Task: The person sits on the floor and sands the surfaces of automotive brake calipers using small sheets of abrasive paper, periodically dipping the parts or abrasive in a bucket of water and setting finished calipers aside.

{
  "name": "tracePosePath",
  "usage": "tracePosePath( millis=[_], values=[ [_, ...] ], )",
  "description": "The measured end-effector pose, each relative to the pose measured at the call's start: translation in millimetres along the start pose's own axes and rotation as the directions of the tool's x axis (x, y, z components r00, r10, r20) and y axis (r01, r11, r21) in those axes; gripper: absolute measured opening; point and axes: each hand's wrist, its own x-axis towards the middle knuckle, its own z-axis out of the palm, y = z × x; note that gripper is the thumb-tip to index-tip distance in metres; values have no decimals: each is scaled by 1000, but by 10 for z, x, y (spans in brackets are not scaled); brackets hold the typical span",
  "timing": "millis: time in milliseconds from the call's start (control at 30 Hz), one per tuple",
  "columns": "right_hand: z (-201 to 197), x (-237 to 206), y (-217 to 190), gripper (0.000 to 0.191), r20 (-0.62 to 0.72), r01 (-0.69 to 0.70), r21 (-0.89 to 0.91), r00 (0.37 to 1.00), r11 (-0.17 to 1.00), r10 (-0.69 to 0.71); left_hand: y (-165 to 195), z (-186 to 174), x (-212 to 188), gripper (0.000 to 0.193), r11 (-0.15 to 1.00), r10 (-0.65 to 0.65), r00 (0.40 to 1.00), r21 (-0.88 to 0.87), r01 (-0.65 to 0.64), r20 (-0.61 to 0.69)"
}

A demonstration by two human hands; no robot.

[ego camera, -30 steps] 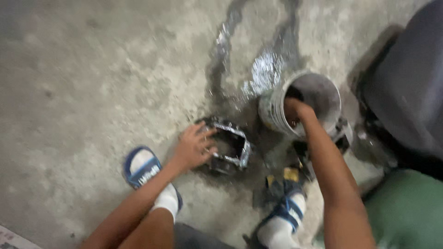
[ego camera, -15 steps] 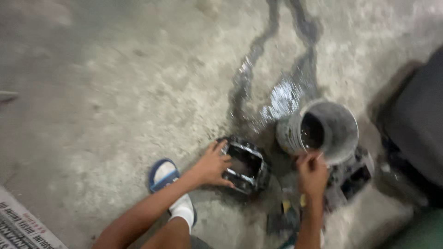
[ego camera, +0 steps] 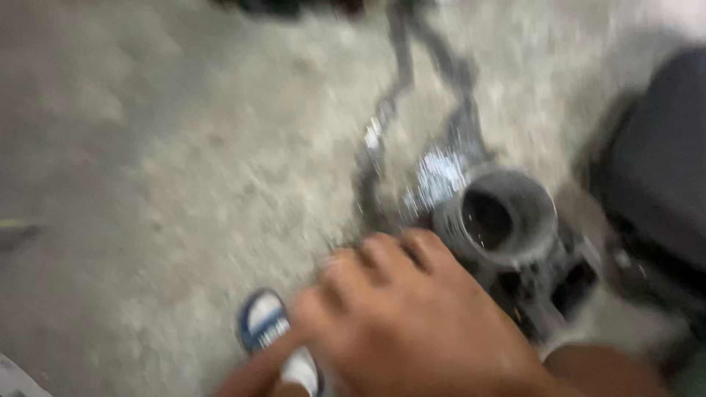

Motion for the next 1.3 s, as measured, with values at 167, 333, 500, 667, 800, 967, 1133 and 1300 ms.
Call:
tracePosePath(
  millis=[167, 333, 500, 667, 800, 967, 1133, 1300],
  values=[
    [-249, 155, -141, 33, 50, 116, 61, 992, 991, -119, 4, 117, -141, 49, 998, -67, 998, -18, 67, 19],
    [-129, 267, -23, 30, 50, 162, 52, 985, 985, -165, -137, 121, -96, 49, 999, -11, 1000, 48, 11, 7],
    [30, 166, 96, 28, 29, 178, 45, 983, 983, -179, -307, 234, -69, 50, 988, 115, 993, 104, -117, 27],
    [203, 100, 280, 27, 36, 172, 84, 984, 981, -176, -309, 448, -220, 49, 994, -75, 958, 99, 50, 277],
    [75, 274, 280, 27, 40, 178, 83, 983, 981, -181, -363, 368, -61, 45, 996, 16, 993, 89, -26, 119],
    [-197, 285, 9, 28, 52, 195, 111, 978, 974, -202, -138, 166, -241, 45, 999, 9, 999, 44, -11, 43],
    [-229, 4, -91, 28, 125, 133, 95, 982, 987, -144, 5, 103, -325, 49, 1000, -14, 1000, -17, 14, 18],
    [-224, 94, 112, 25, 183, 52, 136, 980, 989, -77, -81, -5, -103, 49, 1000, 13, 998, 26, -14, 58]
  ],
)
